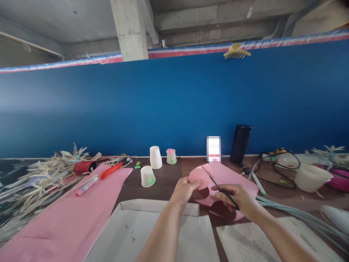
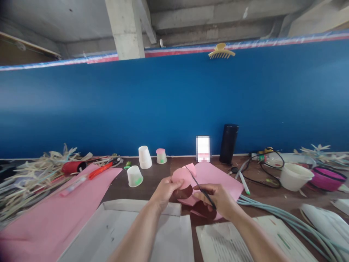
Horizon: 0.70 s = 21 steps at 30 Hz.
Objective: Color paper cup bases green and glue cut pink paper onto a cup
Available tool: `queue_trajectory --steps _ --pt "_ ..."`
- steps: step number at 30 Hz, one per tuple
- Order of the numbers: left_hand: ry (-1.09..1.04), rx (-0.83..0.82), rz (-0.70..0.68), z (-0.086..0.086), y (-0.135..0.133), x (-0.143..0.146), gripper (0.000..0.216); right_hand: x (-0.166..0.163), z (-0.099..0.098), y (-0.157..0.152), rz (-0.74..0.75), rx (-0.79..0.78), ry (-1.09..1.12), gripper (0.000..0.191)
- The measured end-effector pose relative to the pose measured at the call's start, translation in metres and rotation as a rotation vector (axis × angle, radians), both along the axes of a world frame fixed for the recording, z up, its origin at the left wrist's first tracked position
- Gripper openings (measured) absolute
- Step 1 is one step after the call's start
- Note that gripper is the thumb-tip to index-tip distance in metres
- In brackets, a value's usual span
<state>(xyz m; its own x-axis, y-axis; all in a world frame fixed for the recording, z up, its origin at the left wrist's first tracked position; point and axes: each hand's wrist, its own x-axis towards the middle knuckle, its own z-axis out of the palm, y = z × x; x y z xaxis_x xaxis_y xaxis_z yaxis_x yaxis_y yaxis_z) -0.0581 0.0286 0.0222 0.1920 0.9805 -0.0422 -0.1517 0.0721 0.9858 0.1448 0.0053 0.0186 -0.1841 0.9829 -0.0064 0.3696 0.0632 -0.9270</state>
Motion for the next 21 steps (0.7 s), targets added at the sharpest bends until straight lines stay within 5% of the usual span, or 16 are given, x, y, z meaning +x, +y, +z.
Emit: queue_trajectory --steps 21 --pt "-0.035 -0.009 0.024 0.0031 0.0000 -0.0019 0.031 -0.0008 0.0070 -0.0037 0.000 -0.006 0.001 0.057"
